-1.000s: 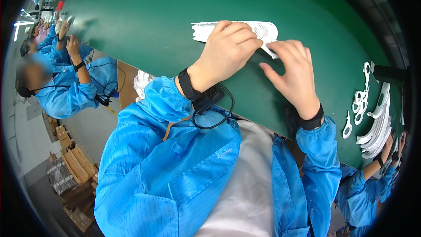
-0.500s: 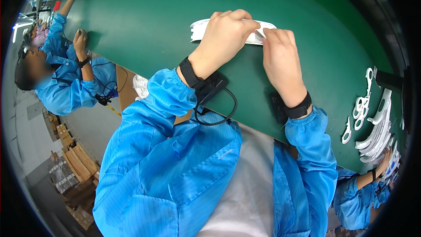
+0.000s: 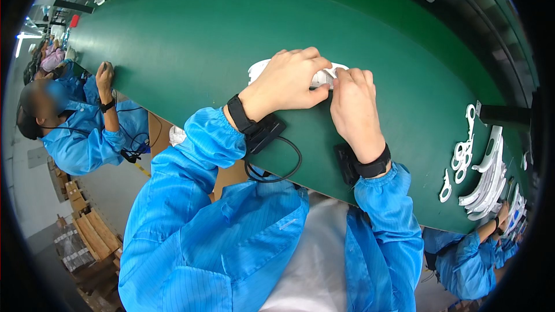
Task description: The recorder is assembling small white plastic components on a production line.
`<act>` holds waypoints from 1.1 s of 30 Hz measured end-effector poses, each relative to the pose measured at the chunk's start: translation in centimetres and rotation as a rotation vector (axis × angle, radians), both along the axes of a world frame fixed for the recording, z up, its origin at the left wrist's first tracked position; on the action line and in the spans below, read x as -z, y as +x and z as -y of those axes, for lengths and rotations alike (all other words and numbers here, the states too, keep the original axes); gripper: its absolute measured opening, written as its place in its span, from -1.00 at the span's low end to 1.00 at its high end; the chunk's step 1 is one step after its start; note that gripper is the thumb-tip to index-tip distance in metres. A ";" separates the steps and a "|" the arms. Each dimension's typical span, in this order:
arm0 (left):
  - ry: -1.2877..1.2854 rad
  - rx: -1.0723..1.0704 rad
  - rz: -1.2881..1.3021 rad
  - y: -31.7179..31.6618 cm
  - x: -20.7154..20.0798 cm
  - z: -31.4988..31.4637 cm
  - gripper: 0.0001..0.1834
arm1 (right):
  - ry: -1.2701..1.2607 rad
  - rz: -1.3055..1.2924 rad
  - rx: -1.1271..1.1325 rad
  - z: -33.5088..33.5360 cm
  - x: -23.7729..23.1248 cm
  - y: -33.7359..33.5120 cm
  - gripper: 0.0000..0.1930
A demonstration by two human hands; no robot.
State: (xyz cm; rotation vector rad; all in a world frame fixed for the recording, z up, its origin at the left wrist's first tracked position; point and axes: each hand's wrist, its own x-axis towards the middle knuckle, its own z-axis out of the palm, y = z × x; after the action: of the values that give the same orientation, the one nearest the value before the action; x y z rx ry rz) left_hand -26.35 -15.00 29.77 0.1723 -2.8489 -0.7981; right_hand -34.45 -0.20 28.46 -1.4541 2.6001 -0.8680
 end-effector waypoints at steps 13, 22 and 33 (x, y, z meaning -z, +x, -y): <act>-0.086 0.056 0.008 -0.7 1.5 -0.1 -0.55 | 0.146 0.048 0.067 0.2 0.1 -0.5 -0.80; -0.181 0.078 0.004 -0.1 2.4 -0.7 -0.58 | 0.057 -0.003 -0.057 -2.7 0.8 -1.0 -0.68; -0.154 0.049 -0.157 0.3 3.3 0.6 -0.67 | 0.038 -0.059 -0.215 -3.4 1.2 -2.3 -0.65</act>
State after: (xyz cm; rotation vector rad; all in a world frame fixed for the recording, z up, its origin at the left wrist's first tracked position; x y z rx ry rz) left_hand -26.07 -15.64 26.46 0.0177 -2.7597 -0.5700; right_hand -36.70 3.17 27.30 -1.7326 2.4243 -0.7569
